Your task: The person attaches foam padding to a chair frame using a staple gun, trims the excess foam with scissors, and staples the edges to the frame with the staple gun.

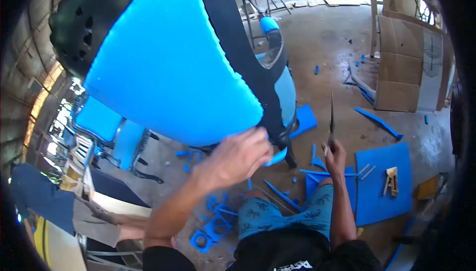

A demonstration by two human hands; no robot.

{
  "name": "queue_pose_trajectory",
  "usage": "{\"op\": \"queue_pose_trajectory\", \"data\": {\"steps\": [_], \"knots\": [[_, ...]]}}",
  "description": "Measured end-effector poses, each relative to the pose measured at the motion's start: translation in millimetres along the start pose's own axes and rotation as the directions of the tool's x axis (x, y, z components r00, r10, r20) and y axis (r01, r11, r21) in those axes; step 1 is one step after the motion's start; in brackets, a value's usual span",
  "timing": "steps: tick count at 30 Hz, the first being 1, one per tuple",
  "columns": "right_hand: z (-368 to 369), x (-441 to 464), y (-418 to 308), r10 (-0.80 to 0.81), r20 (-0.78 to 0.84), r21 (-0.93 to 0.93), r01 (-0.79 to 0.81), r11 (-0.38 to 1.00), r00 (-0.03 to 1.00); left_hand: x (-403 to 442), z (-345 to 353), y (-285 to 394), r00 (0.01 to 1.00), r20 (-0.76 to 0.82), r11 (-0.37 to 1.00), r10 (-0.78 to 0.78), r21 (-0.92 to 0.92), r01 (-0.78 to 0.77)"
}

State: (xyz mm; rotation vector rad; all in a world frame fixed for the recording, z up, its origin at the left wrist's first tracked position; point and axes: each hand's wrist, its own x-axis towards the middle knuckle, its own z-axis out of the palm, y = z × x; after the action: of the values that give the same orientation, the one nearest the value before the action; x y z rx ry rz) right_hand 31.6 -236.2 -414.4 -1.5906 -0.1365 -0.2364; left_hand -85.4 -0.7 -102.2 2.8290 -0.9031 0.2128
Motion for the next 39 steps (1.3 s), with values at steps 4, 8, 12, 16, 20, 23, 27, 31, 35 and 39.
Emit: {"op": "queue_pose_trajectory", "data": {"steps": [4,8,12,16,20,23,27,31,35,39], "knots": [[-120.4,-115.1,148.9,0.13,-0.012,-0.538,-0.116,0.835,0.991,-123.0,142.7,-37.7,0.805,0.058,0.757,-0.59,-0.309,0.576],[-182.4,-212.5,179.6,0.385,-0.146,-0.604,-0.39,0.695,0.911,-266.9,243.6,-57.3,0.251,0.044,0.198,-0.967,-0.487,0.851],[-191.4,-243.7,190.2,0.519,-0.163,-0.596,-0.503,0.626,0.839,-335.8,288.6,-65.7,0.187,-0.247,0.269,-0.951,-0.357,0.895],[-183.0,-261.6,221.5,0.4,-0.127,-0.702,-0.367,0.61,0.908,-233.8,196.0,-44.6,0.277,-0.421,0.442,-0.864,-0.369,0.818],[-186.9,-280.9,275.5,0.394,-0.119,-0.73,-0.349,0.588,0.912,-111.3,83.1,-26.0,0.61,-0.486,0.726,-0.626,-0.077,0.683],[-196.8,-292.6,309.3,0.454,-0.07,-0.821,-0.31,0.48,0.888,-41.1,15.7,-24.3,0.86,-0.475,0.745,-0.188,0.502,0.44],[-191.7,-276.0,291.4,0.657,-0.054,-0.851,-0.379,0.364,0.752,25.1,-45.0,-26.7,0.944,-0.278,0.46,0.175,0.871,0.171],[-173.6,-253.4,241.5,0.612,-0.114,-0.632,-0.532,0.563,0.782,60.3,-69.8,-28.4,0.985,-0.018,0.275,0.17,0.961,-0.03],[-171.2,-236.6,176.8,0.624,-0.16,-0.611,-0.573,0.545,0.764,45.4,-95.7,-75.2,0.983,0.152,0.241,0.104,0.955,-0.173],[-208.7,-232.5,198.6,0.192,-0.4,-0.683,-0.431,0.59,0.896,10.4,-105.2,-145.7,0.956,0.027,0.779,-0.291,0.586,0.221]]}}
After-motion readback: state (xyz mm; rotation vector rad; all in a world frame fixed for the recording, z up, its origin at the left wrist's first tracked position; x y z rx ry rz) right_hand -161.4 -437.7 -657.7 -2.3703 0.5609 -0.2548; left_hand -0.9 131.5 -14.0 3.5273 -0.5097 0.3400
